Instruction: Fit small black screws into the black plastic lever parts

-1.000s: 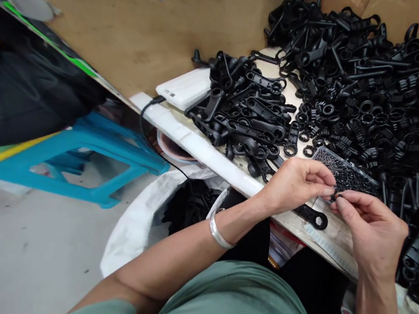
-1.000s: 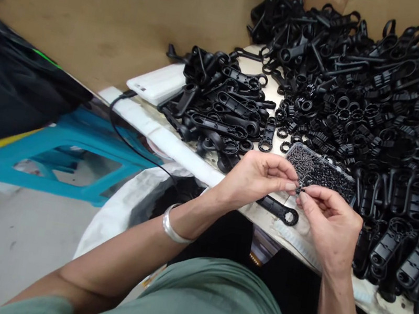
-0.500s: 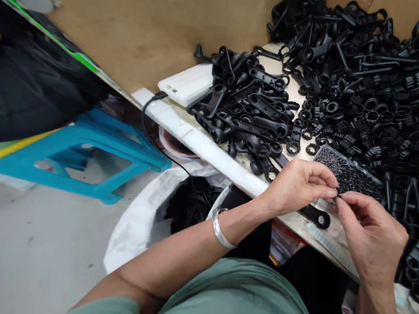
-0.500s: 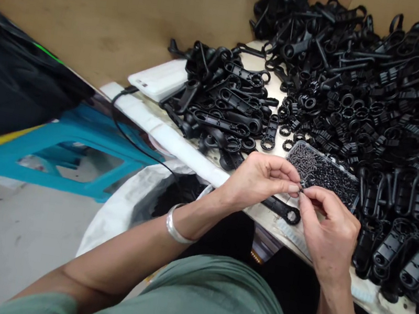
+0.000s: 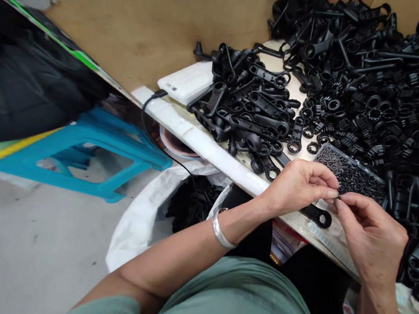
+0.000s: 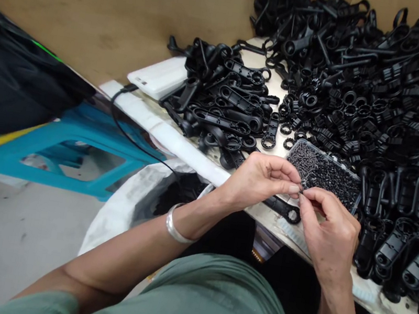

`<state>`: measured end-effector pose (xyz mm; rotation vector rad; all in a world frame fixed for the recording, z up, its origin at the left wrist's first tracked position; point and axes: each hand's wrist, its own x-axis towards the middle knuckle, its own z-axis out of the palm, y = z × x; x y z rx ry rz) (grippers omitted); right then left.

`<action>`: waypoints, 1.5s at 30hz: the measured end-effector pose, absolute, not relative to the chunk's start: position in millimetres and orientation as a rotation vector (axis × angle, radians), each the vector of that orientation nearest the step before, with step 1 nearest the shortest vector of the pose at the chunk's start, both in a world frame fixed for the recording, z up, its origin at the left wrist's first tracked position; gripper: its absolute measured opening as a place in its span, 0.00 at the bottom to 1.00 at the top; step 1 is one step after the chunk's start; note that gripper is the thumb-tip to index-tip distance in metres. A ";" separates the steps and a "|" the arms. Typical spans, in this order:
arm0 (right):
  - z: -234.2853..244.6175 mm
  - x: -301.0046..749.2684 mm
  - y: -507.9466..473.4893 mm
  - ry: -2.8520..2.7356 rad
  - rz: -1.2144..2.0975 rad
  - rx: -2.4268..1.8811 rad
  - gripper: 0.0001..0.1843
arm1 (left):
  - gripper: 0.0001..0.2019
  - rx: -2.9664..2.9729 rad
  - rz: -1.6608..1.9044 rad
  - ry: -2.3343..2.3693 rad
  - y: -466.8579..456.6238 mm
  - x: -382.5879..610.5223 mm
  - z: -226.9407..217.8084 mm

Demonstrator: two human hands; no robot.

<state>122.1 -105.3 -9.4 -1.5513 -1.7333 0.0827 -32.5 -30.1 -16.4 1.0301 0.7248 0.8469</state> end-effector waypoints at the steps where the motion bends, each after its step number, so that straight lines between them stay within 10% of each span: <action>1: -9.3 121.9 -105.6 -1.737 0.085 -1.553 0.01 | 0.05 1.046 0.848 0.727 -30.0 -32.6 -16.7; 25: -15.6 118.3 -110.8 -1.630 0.096 -1.641 0.06 | 0.05 1.065 0.916 0.711 -36.9 -31.6 -24.0; 45: -19.0 133.0 -123.2 -1.726 0.218 -1.765 0.09 | 0.10 2.210 0.743 0.831 -54.6 -68.1 -18.0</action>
